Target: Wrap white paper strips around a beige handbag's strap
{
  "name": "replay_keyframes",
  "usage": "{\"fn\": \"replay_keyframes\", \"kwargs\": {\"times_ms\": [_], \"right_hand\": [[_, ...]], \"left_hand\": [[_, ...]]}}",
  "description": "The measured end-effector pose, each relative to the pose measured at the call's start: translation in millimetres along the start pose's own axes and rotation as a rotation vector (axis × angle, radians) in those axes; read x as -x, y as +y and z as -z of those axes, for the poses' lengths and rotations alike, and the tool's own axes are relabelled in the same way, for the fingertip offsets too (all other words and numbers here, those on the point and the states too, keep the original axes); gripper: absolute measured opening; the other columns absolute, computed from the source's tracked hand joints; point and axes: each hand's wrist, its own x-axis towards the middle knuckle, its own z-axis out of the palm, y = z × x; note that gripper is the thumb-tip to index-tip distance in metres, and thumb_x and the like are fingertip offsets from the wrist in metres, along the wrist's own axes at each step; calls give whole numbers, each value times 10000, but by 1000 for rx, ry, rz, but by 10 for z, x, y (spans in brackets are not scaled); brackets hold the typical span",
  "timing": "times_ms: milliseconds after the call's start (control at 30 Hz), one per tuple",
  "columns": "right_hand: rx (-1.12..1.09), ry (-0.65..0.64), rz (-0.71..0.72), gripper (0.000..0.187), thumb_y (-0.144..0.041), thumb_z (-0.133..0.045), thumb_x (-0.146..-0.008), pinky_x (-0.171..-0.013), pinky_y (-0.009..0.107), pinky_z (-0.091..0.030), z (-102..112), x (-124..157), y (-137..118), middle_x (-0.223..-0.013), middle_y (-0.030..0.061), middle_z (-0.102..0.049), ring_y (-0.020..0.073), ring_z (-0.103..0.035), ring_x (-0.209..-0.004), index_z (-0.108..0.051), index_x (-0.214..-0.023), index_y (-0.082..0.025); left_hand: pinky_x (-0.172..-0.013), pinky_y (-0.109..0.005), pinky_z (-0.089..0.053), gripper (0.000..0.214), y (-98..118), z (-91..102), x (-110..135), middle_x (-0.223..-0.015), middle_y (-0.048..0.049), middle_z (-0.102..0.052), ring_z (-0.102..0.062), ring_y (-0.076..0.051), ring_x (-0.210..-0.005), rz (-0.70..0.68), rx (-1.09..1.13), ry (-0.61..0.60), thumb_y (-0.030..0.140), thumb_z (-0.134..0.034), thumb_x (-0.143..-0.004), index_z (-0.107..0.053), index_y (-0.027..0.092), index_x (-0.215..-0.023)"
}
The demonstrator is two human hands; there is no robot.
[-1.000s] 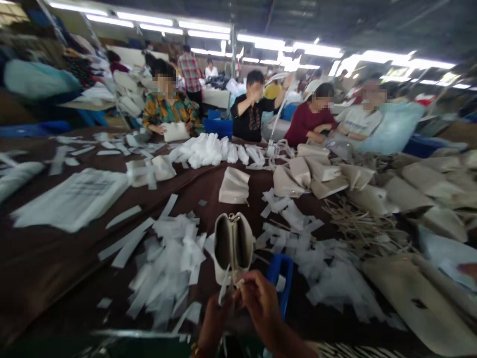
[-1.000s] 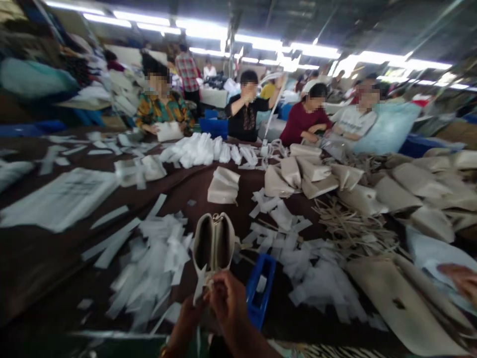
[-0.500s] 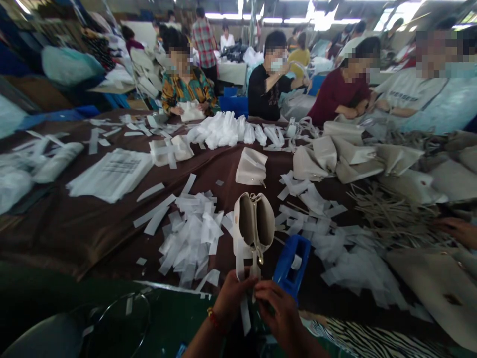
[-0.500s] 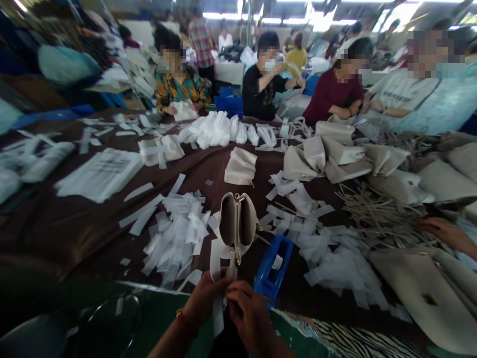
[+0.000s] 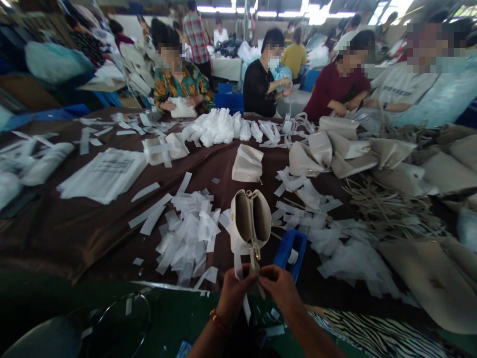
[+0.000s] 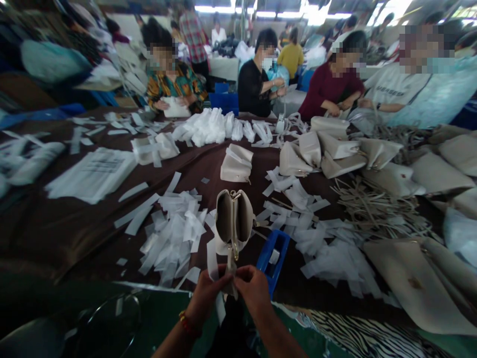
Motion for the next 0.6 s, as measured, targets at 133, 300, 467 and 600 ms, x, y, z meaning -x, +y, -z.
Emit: {"fn": "replay_keyframes", "kwargs": {"times_ms": [133,300,467,600], "right_hand": [[25,131,104,147,-251,-582,-621,-596,277,-462,-26,24,84,-690,34,-620,178,-580,-648,-572,-735,-159],[137,239,358,156,-336,-548,-694,-594,269,-440,-94,113,117,-669,12,-581,154,-549,-619,-523,-727,-185],[115,220,223,166,-335,-577,-649,-573,282,-450,-68,70,106,-636,9,-559,158,-540,-599,-510,-681,-186],[-63,124,-74,167,-277,-593,-549,-453,262,-465,-30,67,36,-584,-22,-514,148,-524,-549,-495,-648,-184]], "left_hand": [[-648,-297,-488,384,30,-39,7,-761,-117,-705,-626,-203,-688,4,-32,-11,345,-729,-615,-663,63,-868],[-595,-255,-460,321,57,-48,-23,-683,-86,-683,-594,-166,-627,48,-52,5,278,-734,-581,-665,59,-805],[-551,-225,-444,339,-82,-70,-12,-674,-50,-662,-577,-133,-588,82,168,67,257,-739,-586,-641,81,-858],[-541,-204,-437,360,-194,-122,49,-675,-30,-647,-565,-109,-578,84,331,105,271,-739,-619,-619,97,-910]]}}
